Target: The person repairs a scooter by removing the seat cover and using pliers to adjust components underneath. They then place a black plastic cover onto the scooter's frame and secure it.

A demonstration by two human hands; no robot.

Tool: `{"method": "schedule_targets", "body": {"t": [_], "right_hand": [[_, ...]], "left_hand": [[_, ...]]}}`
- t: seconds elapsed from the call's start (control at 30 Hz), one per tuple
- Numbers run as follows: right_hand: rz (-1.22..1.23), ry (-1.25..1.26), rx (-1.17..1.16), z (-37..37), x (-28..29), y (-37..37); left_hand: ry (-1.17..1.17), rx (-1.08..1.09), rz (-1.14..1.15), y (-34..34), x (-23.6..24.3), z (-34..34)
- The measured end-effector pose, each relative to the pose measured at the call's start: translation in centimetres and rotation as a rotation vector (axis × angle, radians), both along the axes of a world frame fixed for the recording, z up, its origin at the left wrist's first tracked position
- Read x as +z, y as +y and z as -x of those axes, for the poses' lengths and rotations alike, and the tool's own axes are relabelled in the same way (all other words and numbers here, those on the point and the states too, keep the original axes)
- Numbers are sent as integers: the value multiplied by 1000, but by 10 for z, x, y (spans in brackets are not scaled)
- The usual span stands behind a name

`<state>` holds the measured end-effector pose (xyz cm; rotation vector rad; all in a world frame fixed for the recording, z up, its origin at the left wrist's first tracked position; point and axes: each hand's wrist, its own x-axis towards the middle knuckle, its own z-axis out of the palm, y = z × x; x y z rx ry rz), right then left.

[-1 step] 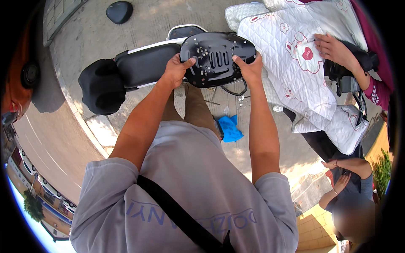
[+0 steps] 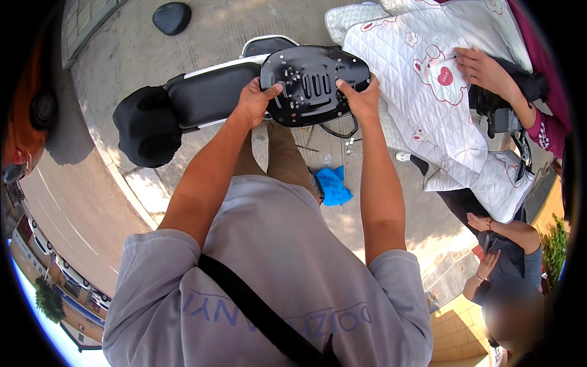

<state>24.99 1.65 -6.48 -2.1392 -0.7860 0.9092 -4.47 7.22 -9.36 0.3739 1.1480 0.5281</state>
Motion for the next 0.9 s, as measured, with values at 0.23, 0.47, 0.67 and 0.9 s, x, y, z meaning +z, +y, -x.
{"method": "schedule_targets", "body": {"t": [0.23,0.47,0.67,0.9], "right_hand": [[7,-49,8,1,-1,-2],[17,35,-17,8,17,4],[-32,59,-18,3,6,0],[5,25,-13,1,-2,-2]], "left_hand": [[-10,-7,-11,0,-5,1],[18,-1,7,1,-2,2],[25,1,3,3,4,-1],[25,1,9,2,-3,1]]}}
